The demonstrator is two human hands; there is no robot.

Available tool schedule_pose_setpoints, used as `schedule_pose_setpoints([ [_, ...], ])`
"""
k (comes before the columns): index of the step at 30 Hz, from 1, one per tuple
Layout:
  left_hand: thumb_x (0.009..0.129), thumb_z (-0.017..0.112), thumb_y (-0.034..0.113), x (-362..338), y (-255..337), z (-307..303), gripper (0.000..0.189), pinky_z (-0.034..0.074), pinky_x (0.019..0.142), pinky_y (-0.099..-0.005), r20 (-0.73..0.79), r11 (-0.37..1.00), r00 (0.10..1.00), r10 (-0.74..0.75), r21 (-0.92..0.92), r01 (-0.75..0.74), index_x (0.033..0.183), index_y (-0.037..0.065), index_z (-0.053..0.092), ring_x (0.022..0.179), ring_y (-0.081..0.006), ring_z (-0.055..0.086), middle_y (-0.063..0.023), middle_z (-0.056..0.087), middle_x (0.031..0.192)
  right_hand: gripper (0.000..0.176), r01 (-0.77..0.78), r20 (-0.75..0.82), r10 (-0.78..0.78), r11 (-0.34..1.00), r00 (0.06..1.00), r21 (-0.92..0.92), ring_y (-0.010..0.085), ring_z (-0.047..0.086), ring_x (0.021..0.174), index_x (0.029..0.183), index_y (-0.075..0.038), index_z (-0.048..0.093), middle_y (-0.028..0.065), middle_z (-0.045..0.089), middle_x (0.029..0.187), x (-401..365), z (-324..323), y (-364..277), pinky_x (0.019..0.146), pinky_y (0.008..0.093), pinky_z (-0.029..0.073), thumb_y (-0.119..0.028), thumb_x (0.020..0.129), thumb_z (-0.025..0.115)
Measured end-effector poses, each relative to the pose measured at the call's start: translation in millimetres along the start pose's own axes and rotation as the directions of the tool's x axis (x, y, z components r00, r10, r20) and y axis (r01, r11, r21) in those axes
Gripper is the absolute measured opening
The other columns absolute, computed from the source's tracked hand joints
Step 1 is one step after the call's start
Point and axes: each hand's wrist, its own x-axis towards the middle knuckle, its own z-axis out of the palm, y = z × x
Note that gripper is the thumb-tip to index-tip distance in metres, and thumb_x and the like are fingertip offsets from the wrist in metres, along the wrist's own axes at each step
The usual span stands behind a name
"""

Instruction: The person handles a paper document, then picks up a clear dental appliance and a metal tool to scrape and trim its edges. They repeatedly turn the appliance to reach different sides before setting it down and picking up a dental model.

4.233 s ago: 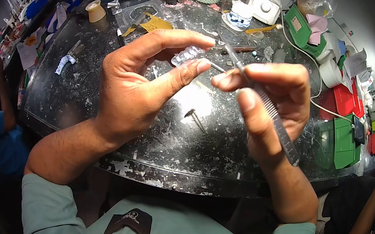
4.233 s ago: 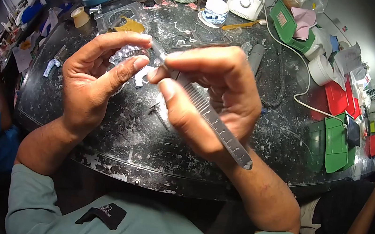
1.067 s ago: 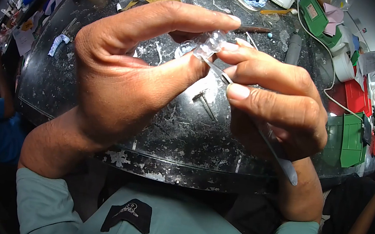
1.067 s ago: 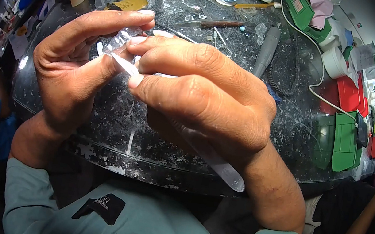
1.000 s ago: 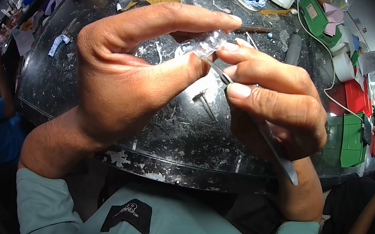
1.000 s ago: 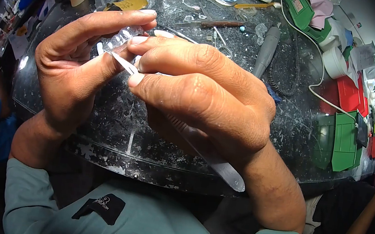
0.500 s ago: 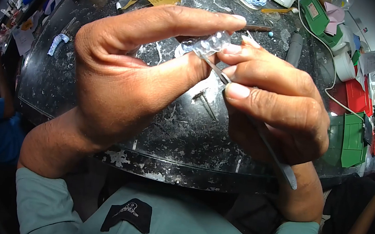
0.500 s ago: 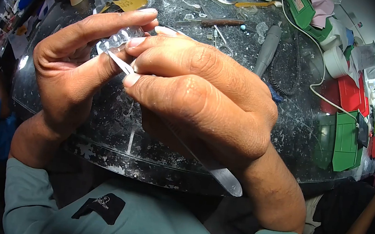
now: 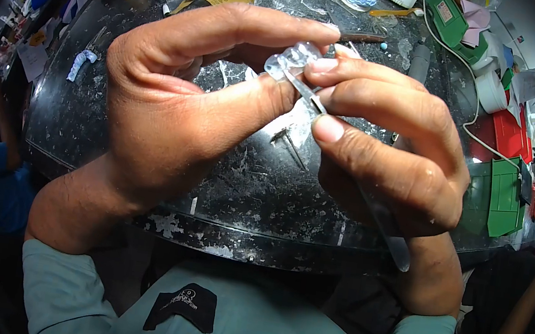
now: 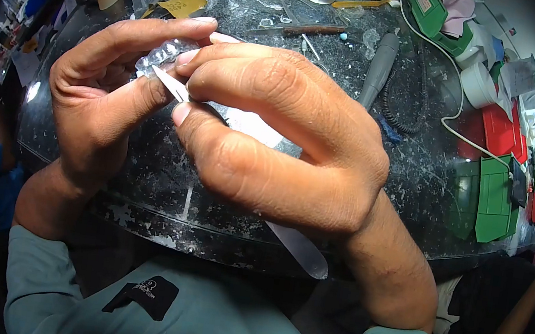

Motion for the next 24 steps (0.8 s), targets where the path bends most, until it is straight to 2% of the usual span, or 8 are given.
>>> schedule_pose_setpoints([
  [2, 0.084, 0.066, -0.002, 0.1, -0.6, 0.2, 0.031, 0.050, 0.098, -0.0330, 0.018, 0.999, 0.999, 0.027, 0.022, -0.027, 0.114, -0.004, 0.066, 0.106, -0.0218, 0.067, -0.0175, 0.069, 0.114, 0.027, 0.005, -0.001, -0.005, 1.000, 1.000, 0.000, 0.0306, 0.069, 0.094, 0.099, -0.002, 0.058, 0.0173, 0.063, 0.098, -0.1, -0.7, -0.2, 0.087, 0.0460, 0.059, 0.006, 0.079, 0.073],
  [10, 0.084, 0.067, -0.001, -0.1, 0.5, 4.9, 0.031, 0.049, 0.098, -0.0336, -0.002, 0.981, 0.996, -0.088, -0.175, 0.086, 0.114, -0.004, 0.065, 0.108, -0.0229, 0.065, -0.0173, 0.069, 0.113, 0.027, -0.093, -0.009, 0.094, 0.990, 0.995, 0.106, 0.0338, 0.068, 0.098, 0.104, -0.002, 0.054, 0.0185, 0.061, 0.097, -0.9, -1.1, -3.0, 0.090, 0.0470, 0.056, 0.008, 0.083, 0.068],
  [15, 0.084, 0.067, -0.001, -0.3, -3.4, 3.6, 0.030, 0.049, 0.099, -0.0345, 0.006, 0.984, 0.997, -0.076, -0.162, 0.075, 0.114, -0.003, 0.065, 0.108, -0.0230, 0.065, -0.0172, 0.068, 0.113, 0.035, -0.149, 0.026, 0.147, 0.979, 0.989, 0.137, 0.0348, 0.067, 0.101, 0.106, -0.001, 0.049, 0.0220, 0.063, 0.098, -0.6, -3.9, -3.2, 0.090, 0.0480, 0.056, 0.008, 0.080, 0.071],
  [24, 0.085, 0.068, 0.001, -0.2, -6.3, 0.7, 0.029, 0.049, 0.100, -0.0359, 0.020, 0.989, 0.999, -0.034, -0.142, 0.037, 0.113, -0.003, 0.065, 0.109, -0.0236, 0.065, -0.0176, 0.068, 0.113, 0.036, -0.144, 0.060, 0.136, 0.975, 0.989, 0.167, 0.0342, 0.067, 0.102, 0.107, -0.001, 0.048, 0.0210, 0.064, 0.097, 0.8, -7.0, -0.2, 0.094, 0.0514, 0.053, 0.003, 0.082, 0.073],
])
